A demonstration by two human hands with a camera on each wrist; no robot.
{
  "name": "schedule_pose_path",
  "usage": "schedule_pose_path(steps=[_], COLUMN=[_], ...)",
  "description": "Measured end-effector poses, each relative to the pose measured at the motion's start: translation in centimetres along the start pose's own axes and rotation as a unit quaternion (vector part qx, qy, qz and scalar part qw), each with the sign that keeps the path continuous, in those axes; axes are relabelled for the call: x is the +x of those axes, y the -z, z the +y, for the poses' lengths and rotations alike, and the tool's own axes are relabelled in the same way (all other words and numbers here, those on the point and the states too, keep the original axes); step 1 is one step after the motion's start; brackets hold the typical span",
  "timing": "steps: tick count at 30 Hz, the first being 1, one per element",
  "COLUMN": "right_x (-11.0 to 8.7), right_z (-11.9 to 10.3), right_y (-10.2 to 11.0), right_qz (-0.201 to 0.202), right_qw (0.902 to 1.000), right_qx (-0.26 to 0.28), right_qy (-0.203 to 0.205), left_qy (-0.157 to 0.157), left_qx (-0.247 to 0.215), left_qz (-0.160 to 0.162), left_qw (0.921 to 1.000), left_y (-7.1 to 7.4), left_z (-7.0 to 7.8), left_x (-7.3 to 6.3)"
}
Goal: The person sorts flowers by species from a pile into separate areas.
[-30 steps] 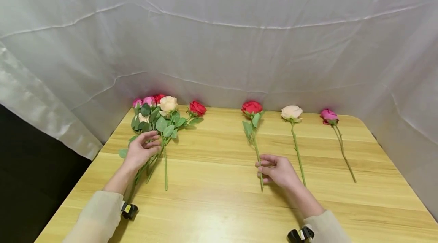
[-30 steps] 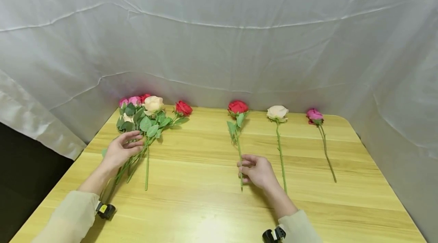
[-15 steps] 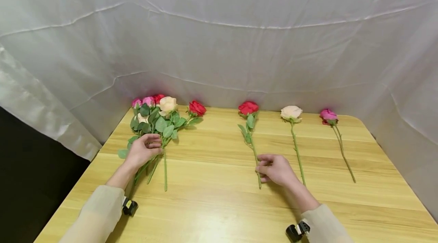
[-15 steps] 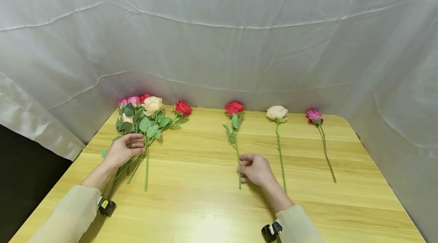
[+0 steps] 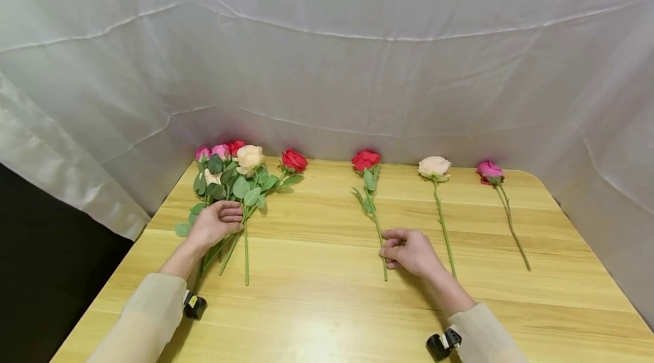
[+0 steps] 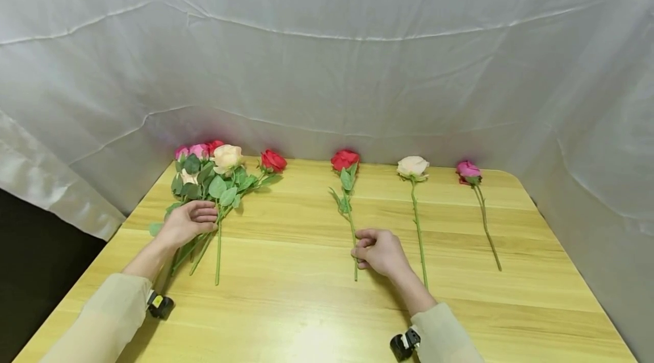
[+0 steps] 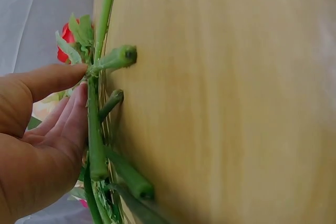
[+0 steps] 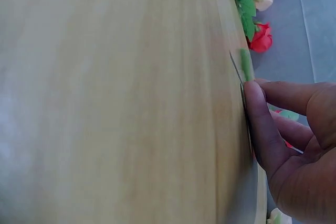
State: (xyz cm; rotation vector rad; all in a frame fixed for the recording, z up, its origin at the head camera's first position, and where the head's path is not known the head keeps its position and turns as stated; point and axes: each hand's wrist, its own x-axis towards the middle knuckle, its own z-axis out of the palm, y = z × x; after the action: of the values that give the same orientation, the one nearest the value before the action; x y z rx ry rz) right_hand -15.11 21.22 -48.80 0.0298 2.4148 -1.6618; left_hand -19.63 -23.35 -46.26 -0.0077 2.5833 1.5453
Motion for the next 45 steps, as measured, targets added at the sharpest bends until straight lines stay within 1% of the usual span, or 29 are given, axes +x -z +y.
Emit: schedule_pose_path(steps=[5, 12, 16, 22, 26, 30, 34, 39, 42, 45], right_x=[0.1, 0.0, 0.1, 0.2, 0.1, 0.0, 0.1, 0.2, 0.1, 0.0], right_z=[0.1, -0.1, 0.0, 0.2, 0.3, 0.5, 0.4, 0.0, -0.5, -1.0], right_y=[0.0, 0.0, 0.0, 0.0, 0.2, 0.3, 0.4, 0.5, 0.4, 0.3], right_qz=[-0.004, -0.007, -0.009, -0.016, -0.019, -0.008, 0.007, 0.02, 0.031, 0.037], right_qw=[1.0, 0.9999, 0.9996, 0.9984, 0.9965, 0.995, 0.9927, 0.9874, 0.9833, 0.9782], right_qx=[0.005, 0.014, 0.024, 0.051, 0.078, 0.097, 0.12, 0.157, 0.178, 0.198], right_qy=[-0.002, -0.004, -0.01, -0.017, -0.02, -0.02, -0.012, -0.003, 0.017, 0.05], left_qy=[0.002, 0.003, -0.001, -0.012, -0.02, -0.018, -0.016, -0.019, -0.025, -0.028], left_qx=[-0.015, -0.017, -0.02, -0.054, -0.08, -0.105, -0.127, -0.163, -0.185, -0.215], left_qz=[-0.002, 0.002, 0.008, 0.009, 0.009, 0.016, 0.03, 0.043, 0.048, 0.05], left_qw=[0.9999, 0.9998, 0.9998, 0.9985, 0.9966, 0.9942, 0.9913, 0.9855, 0.9813, 0.9749], left_y=[0.1, 0.2, 0.3, 0.5, 0.7, 0.7, 0.7, 0.1, -0.4, -1.2], left_z=[-0.1, 0.3, 0.3, -0.1, 0.0, 0.3, 0.8, 1.7, 2.2, 2.8], left_x=[0.0, -0.1, -0.1, -0.2, -0.3, -0.5, -0.7, -1.1, -1.2, -1.3])
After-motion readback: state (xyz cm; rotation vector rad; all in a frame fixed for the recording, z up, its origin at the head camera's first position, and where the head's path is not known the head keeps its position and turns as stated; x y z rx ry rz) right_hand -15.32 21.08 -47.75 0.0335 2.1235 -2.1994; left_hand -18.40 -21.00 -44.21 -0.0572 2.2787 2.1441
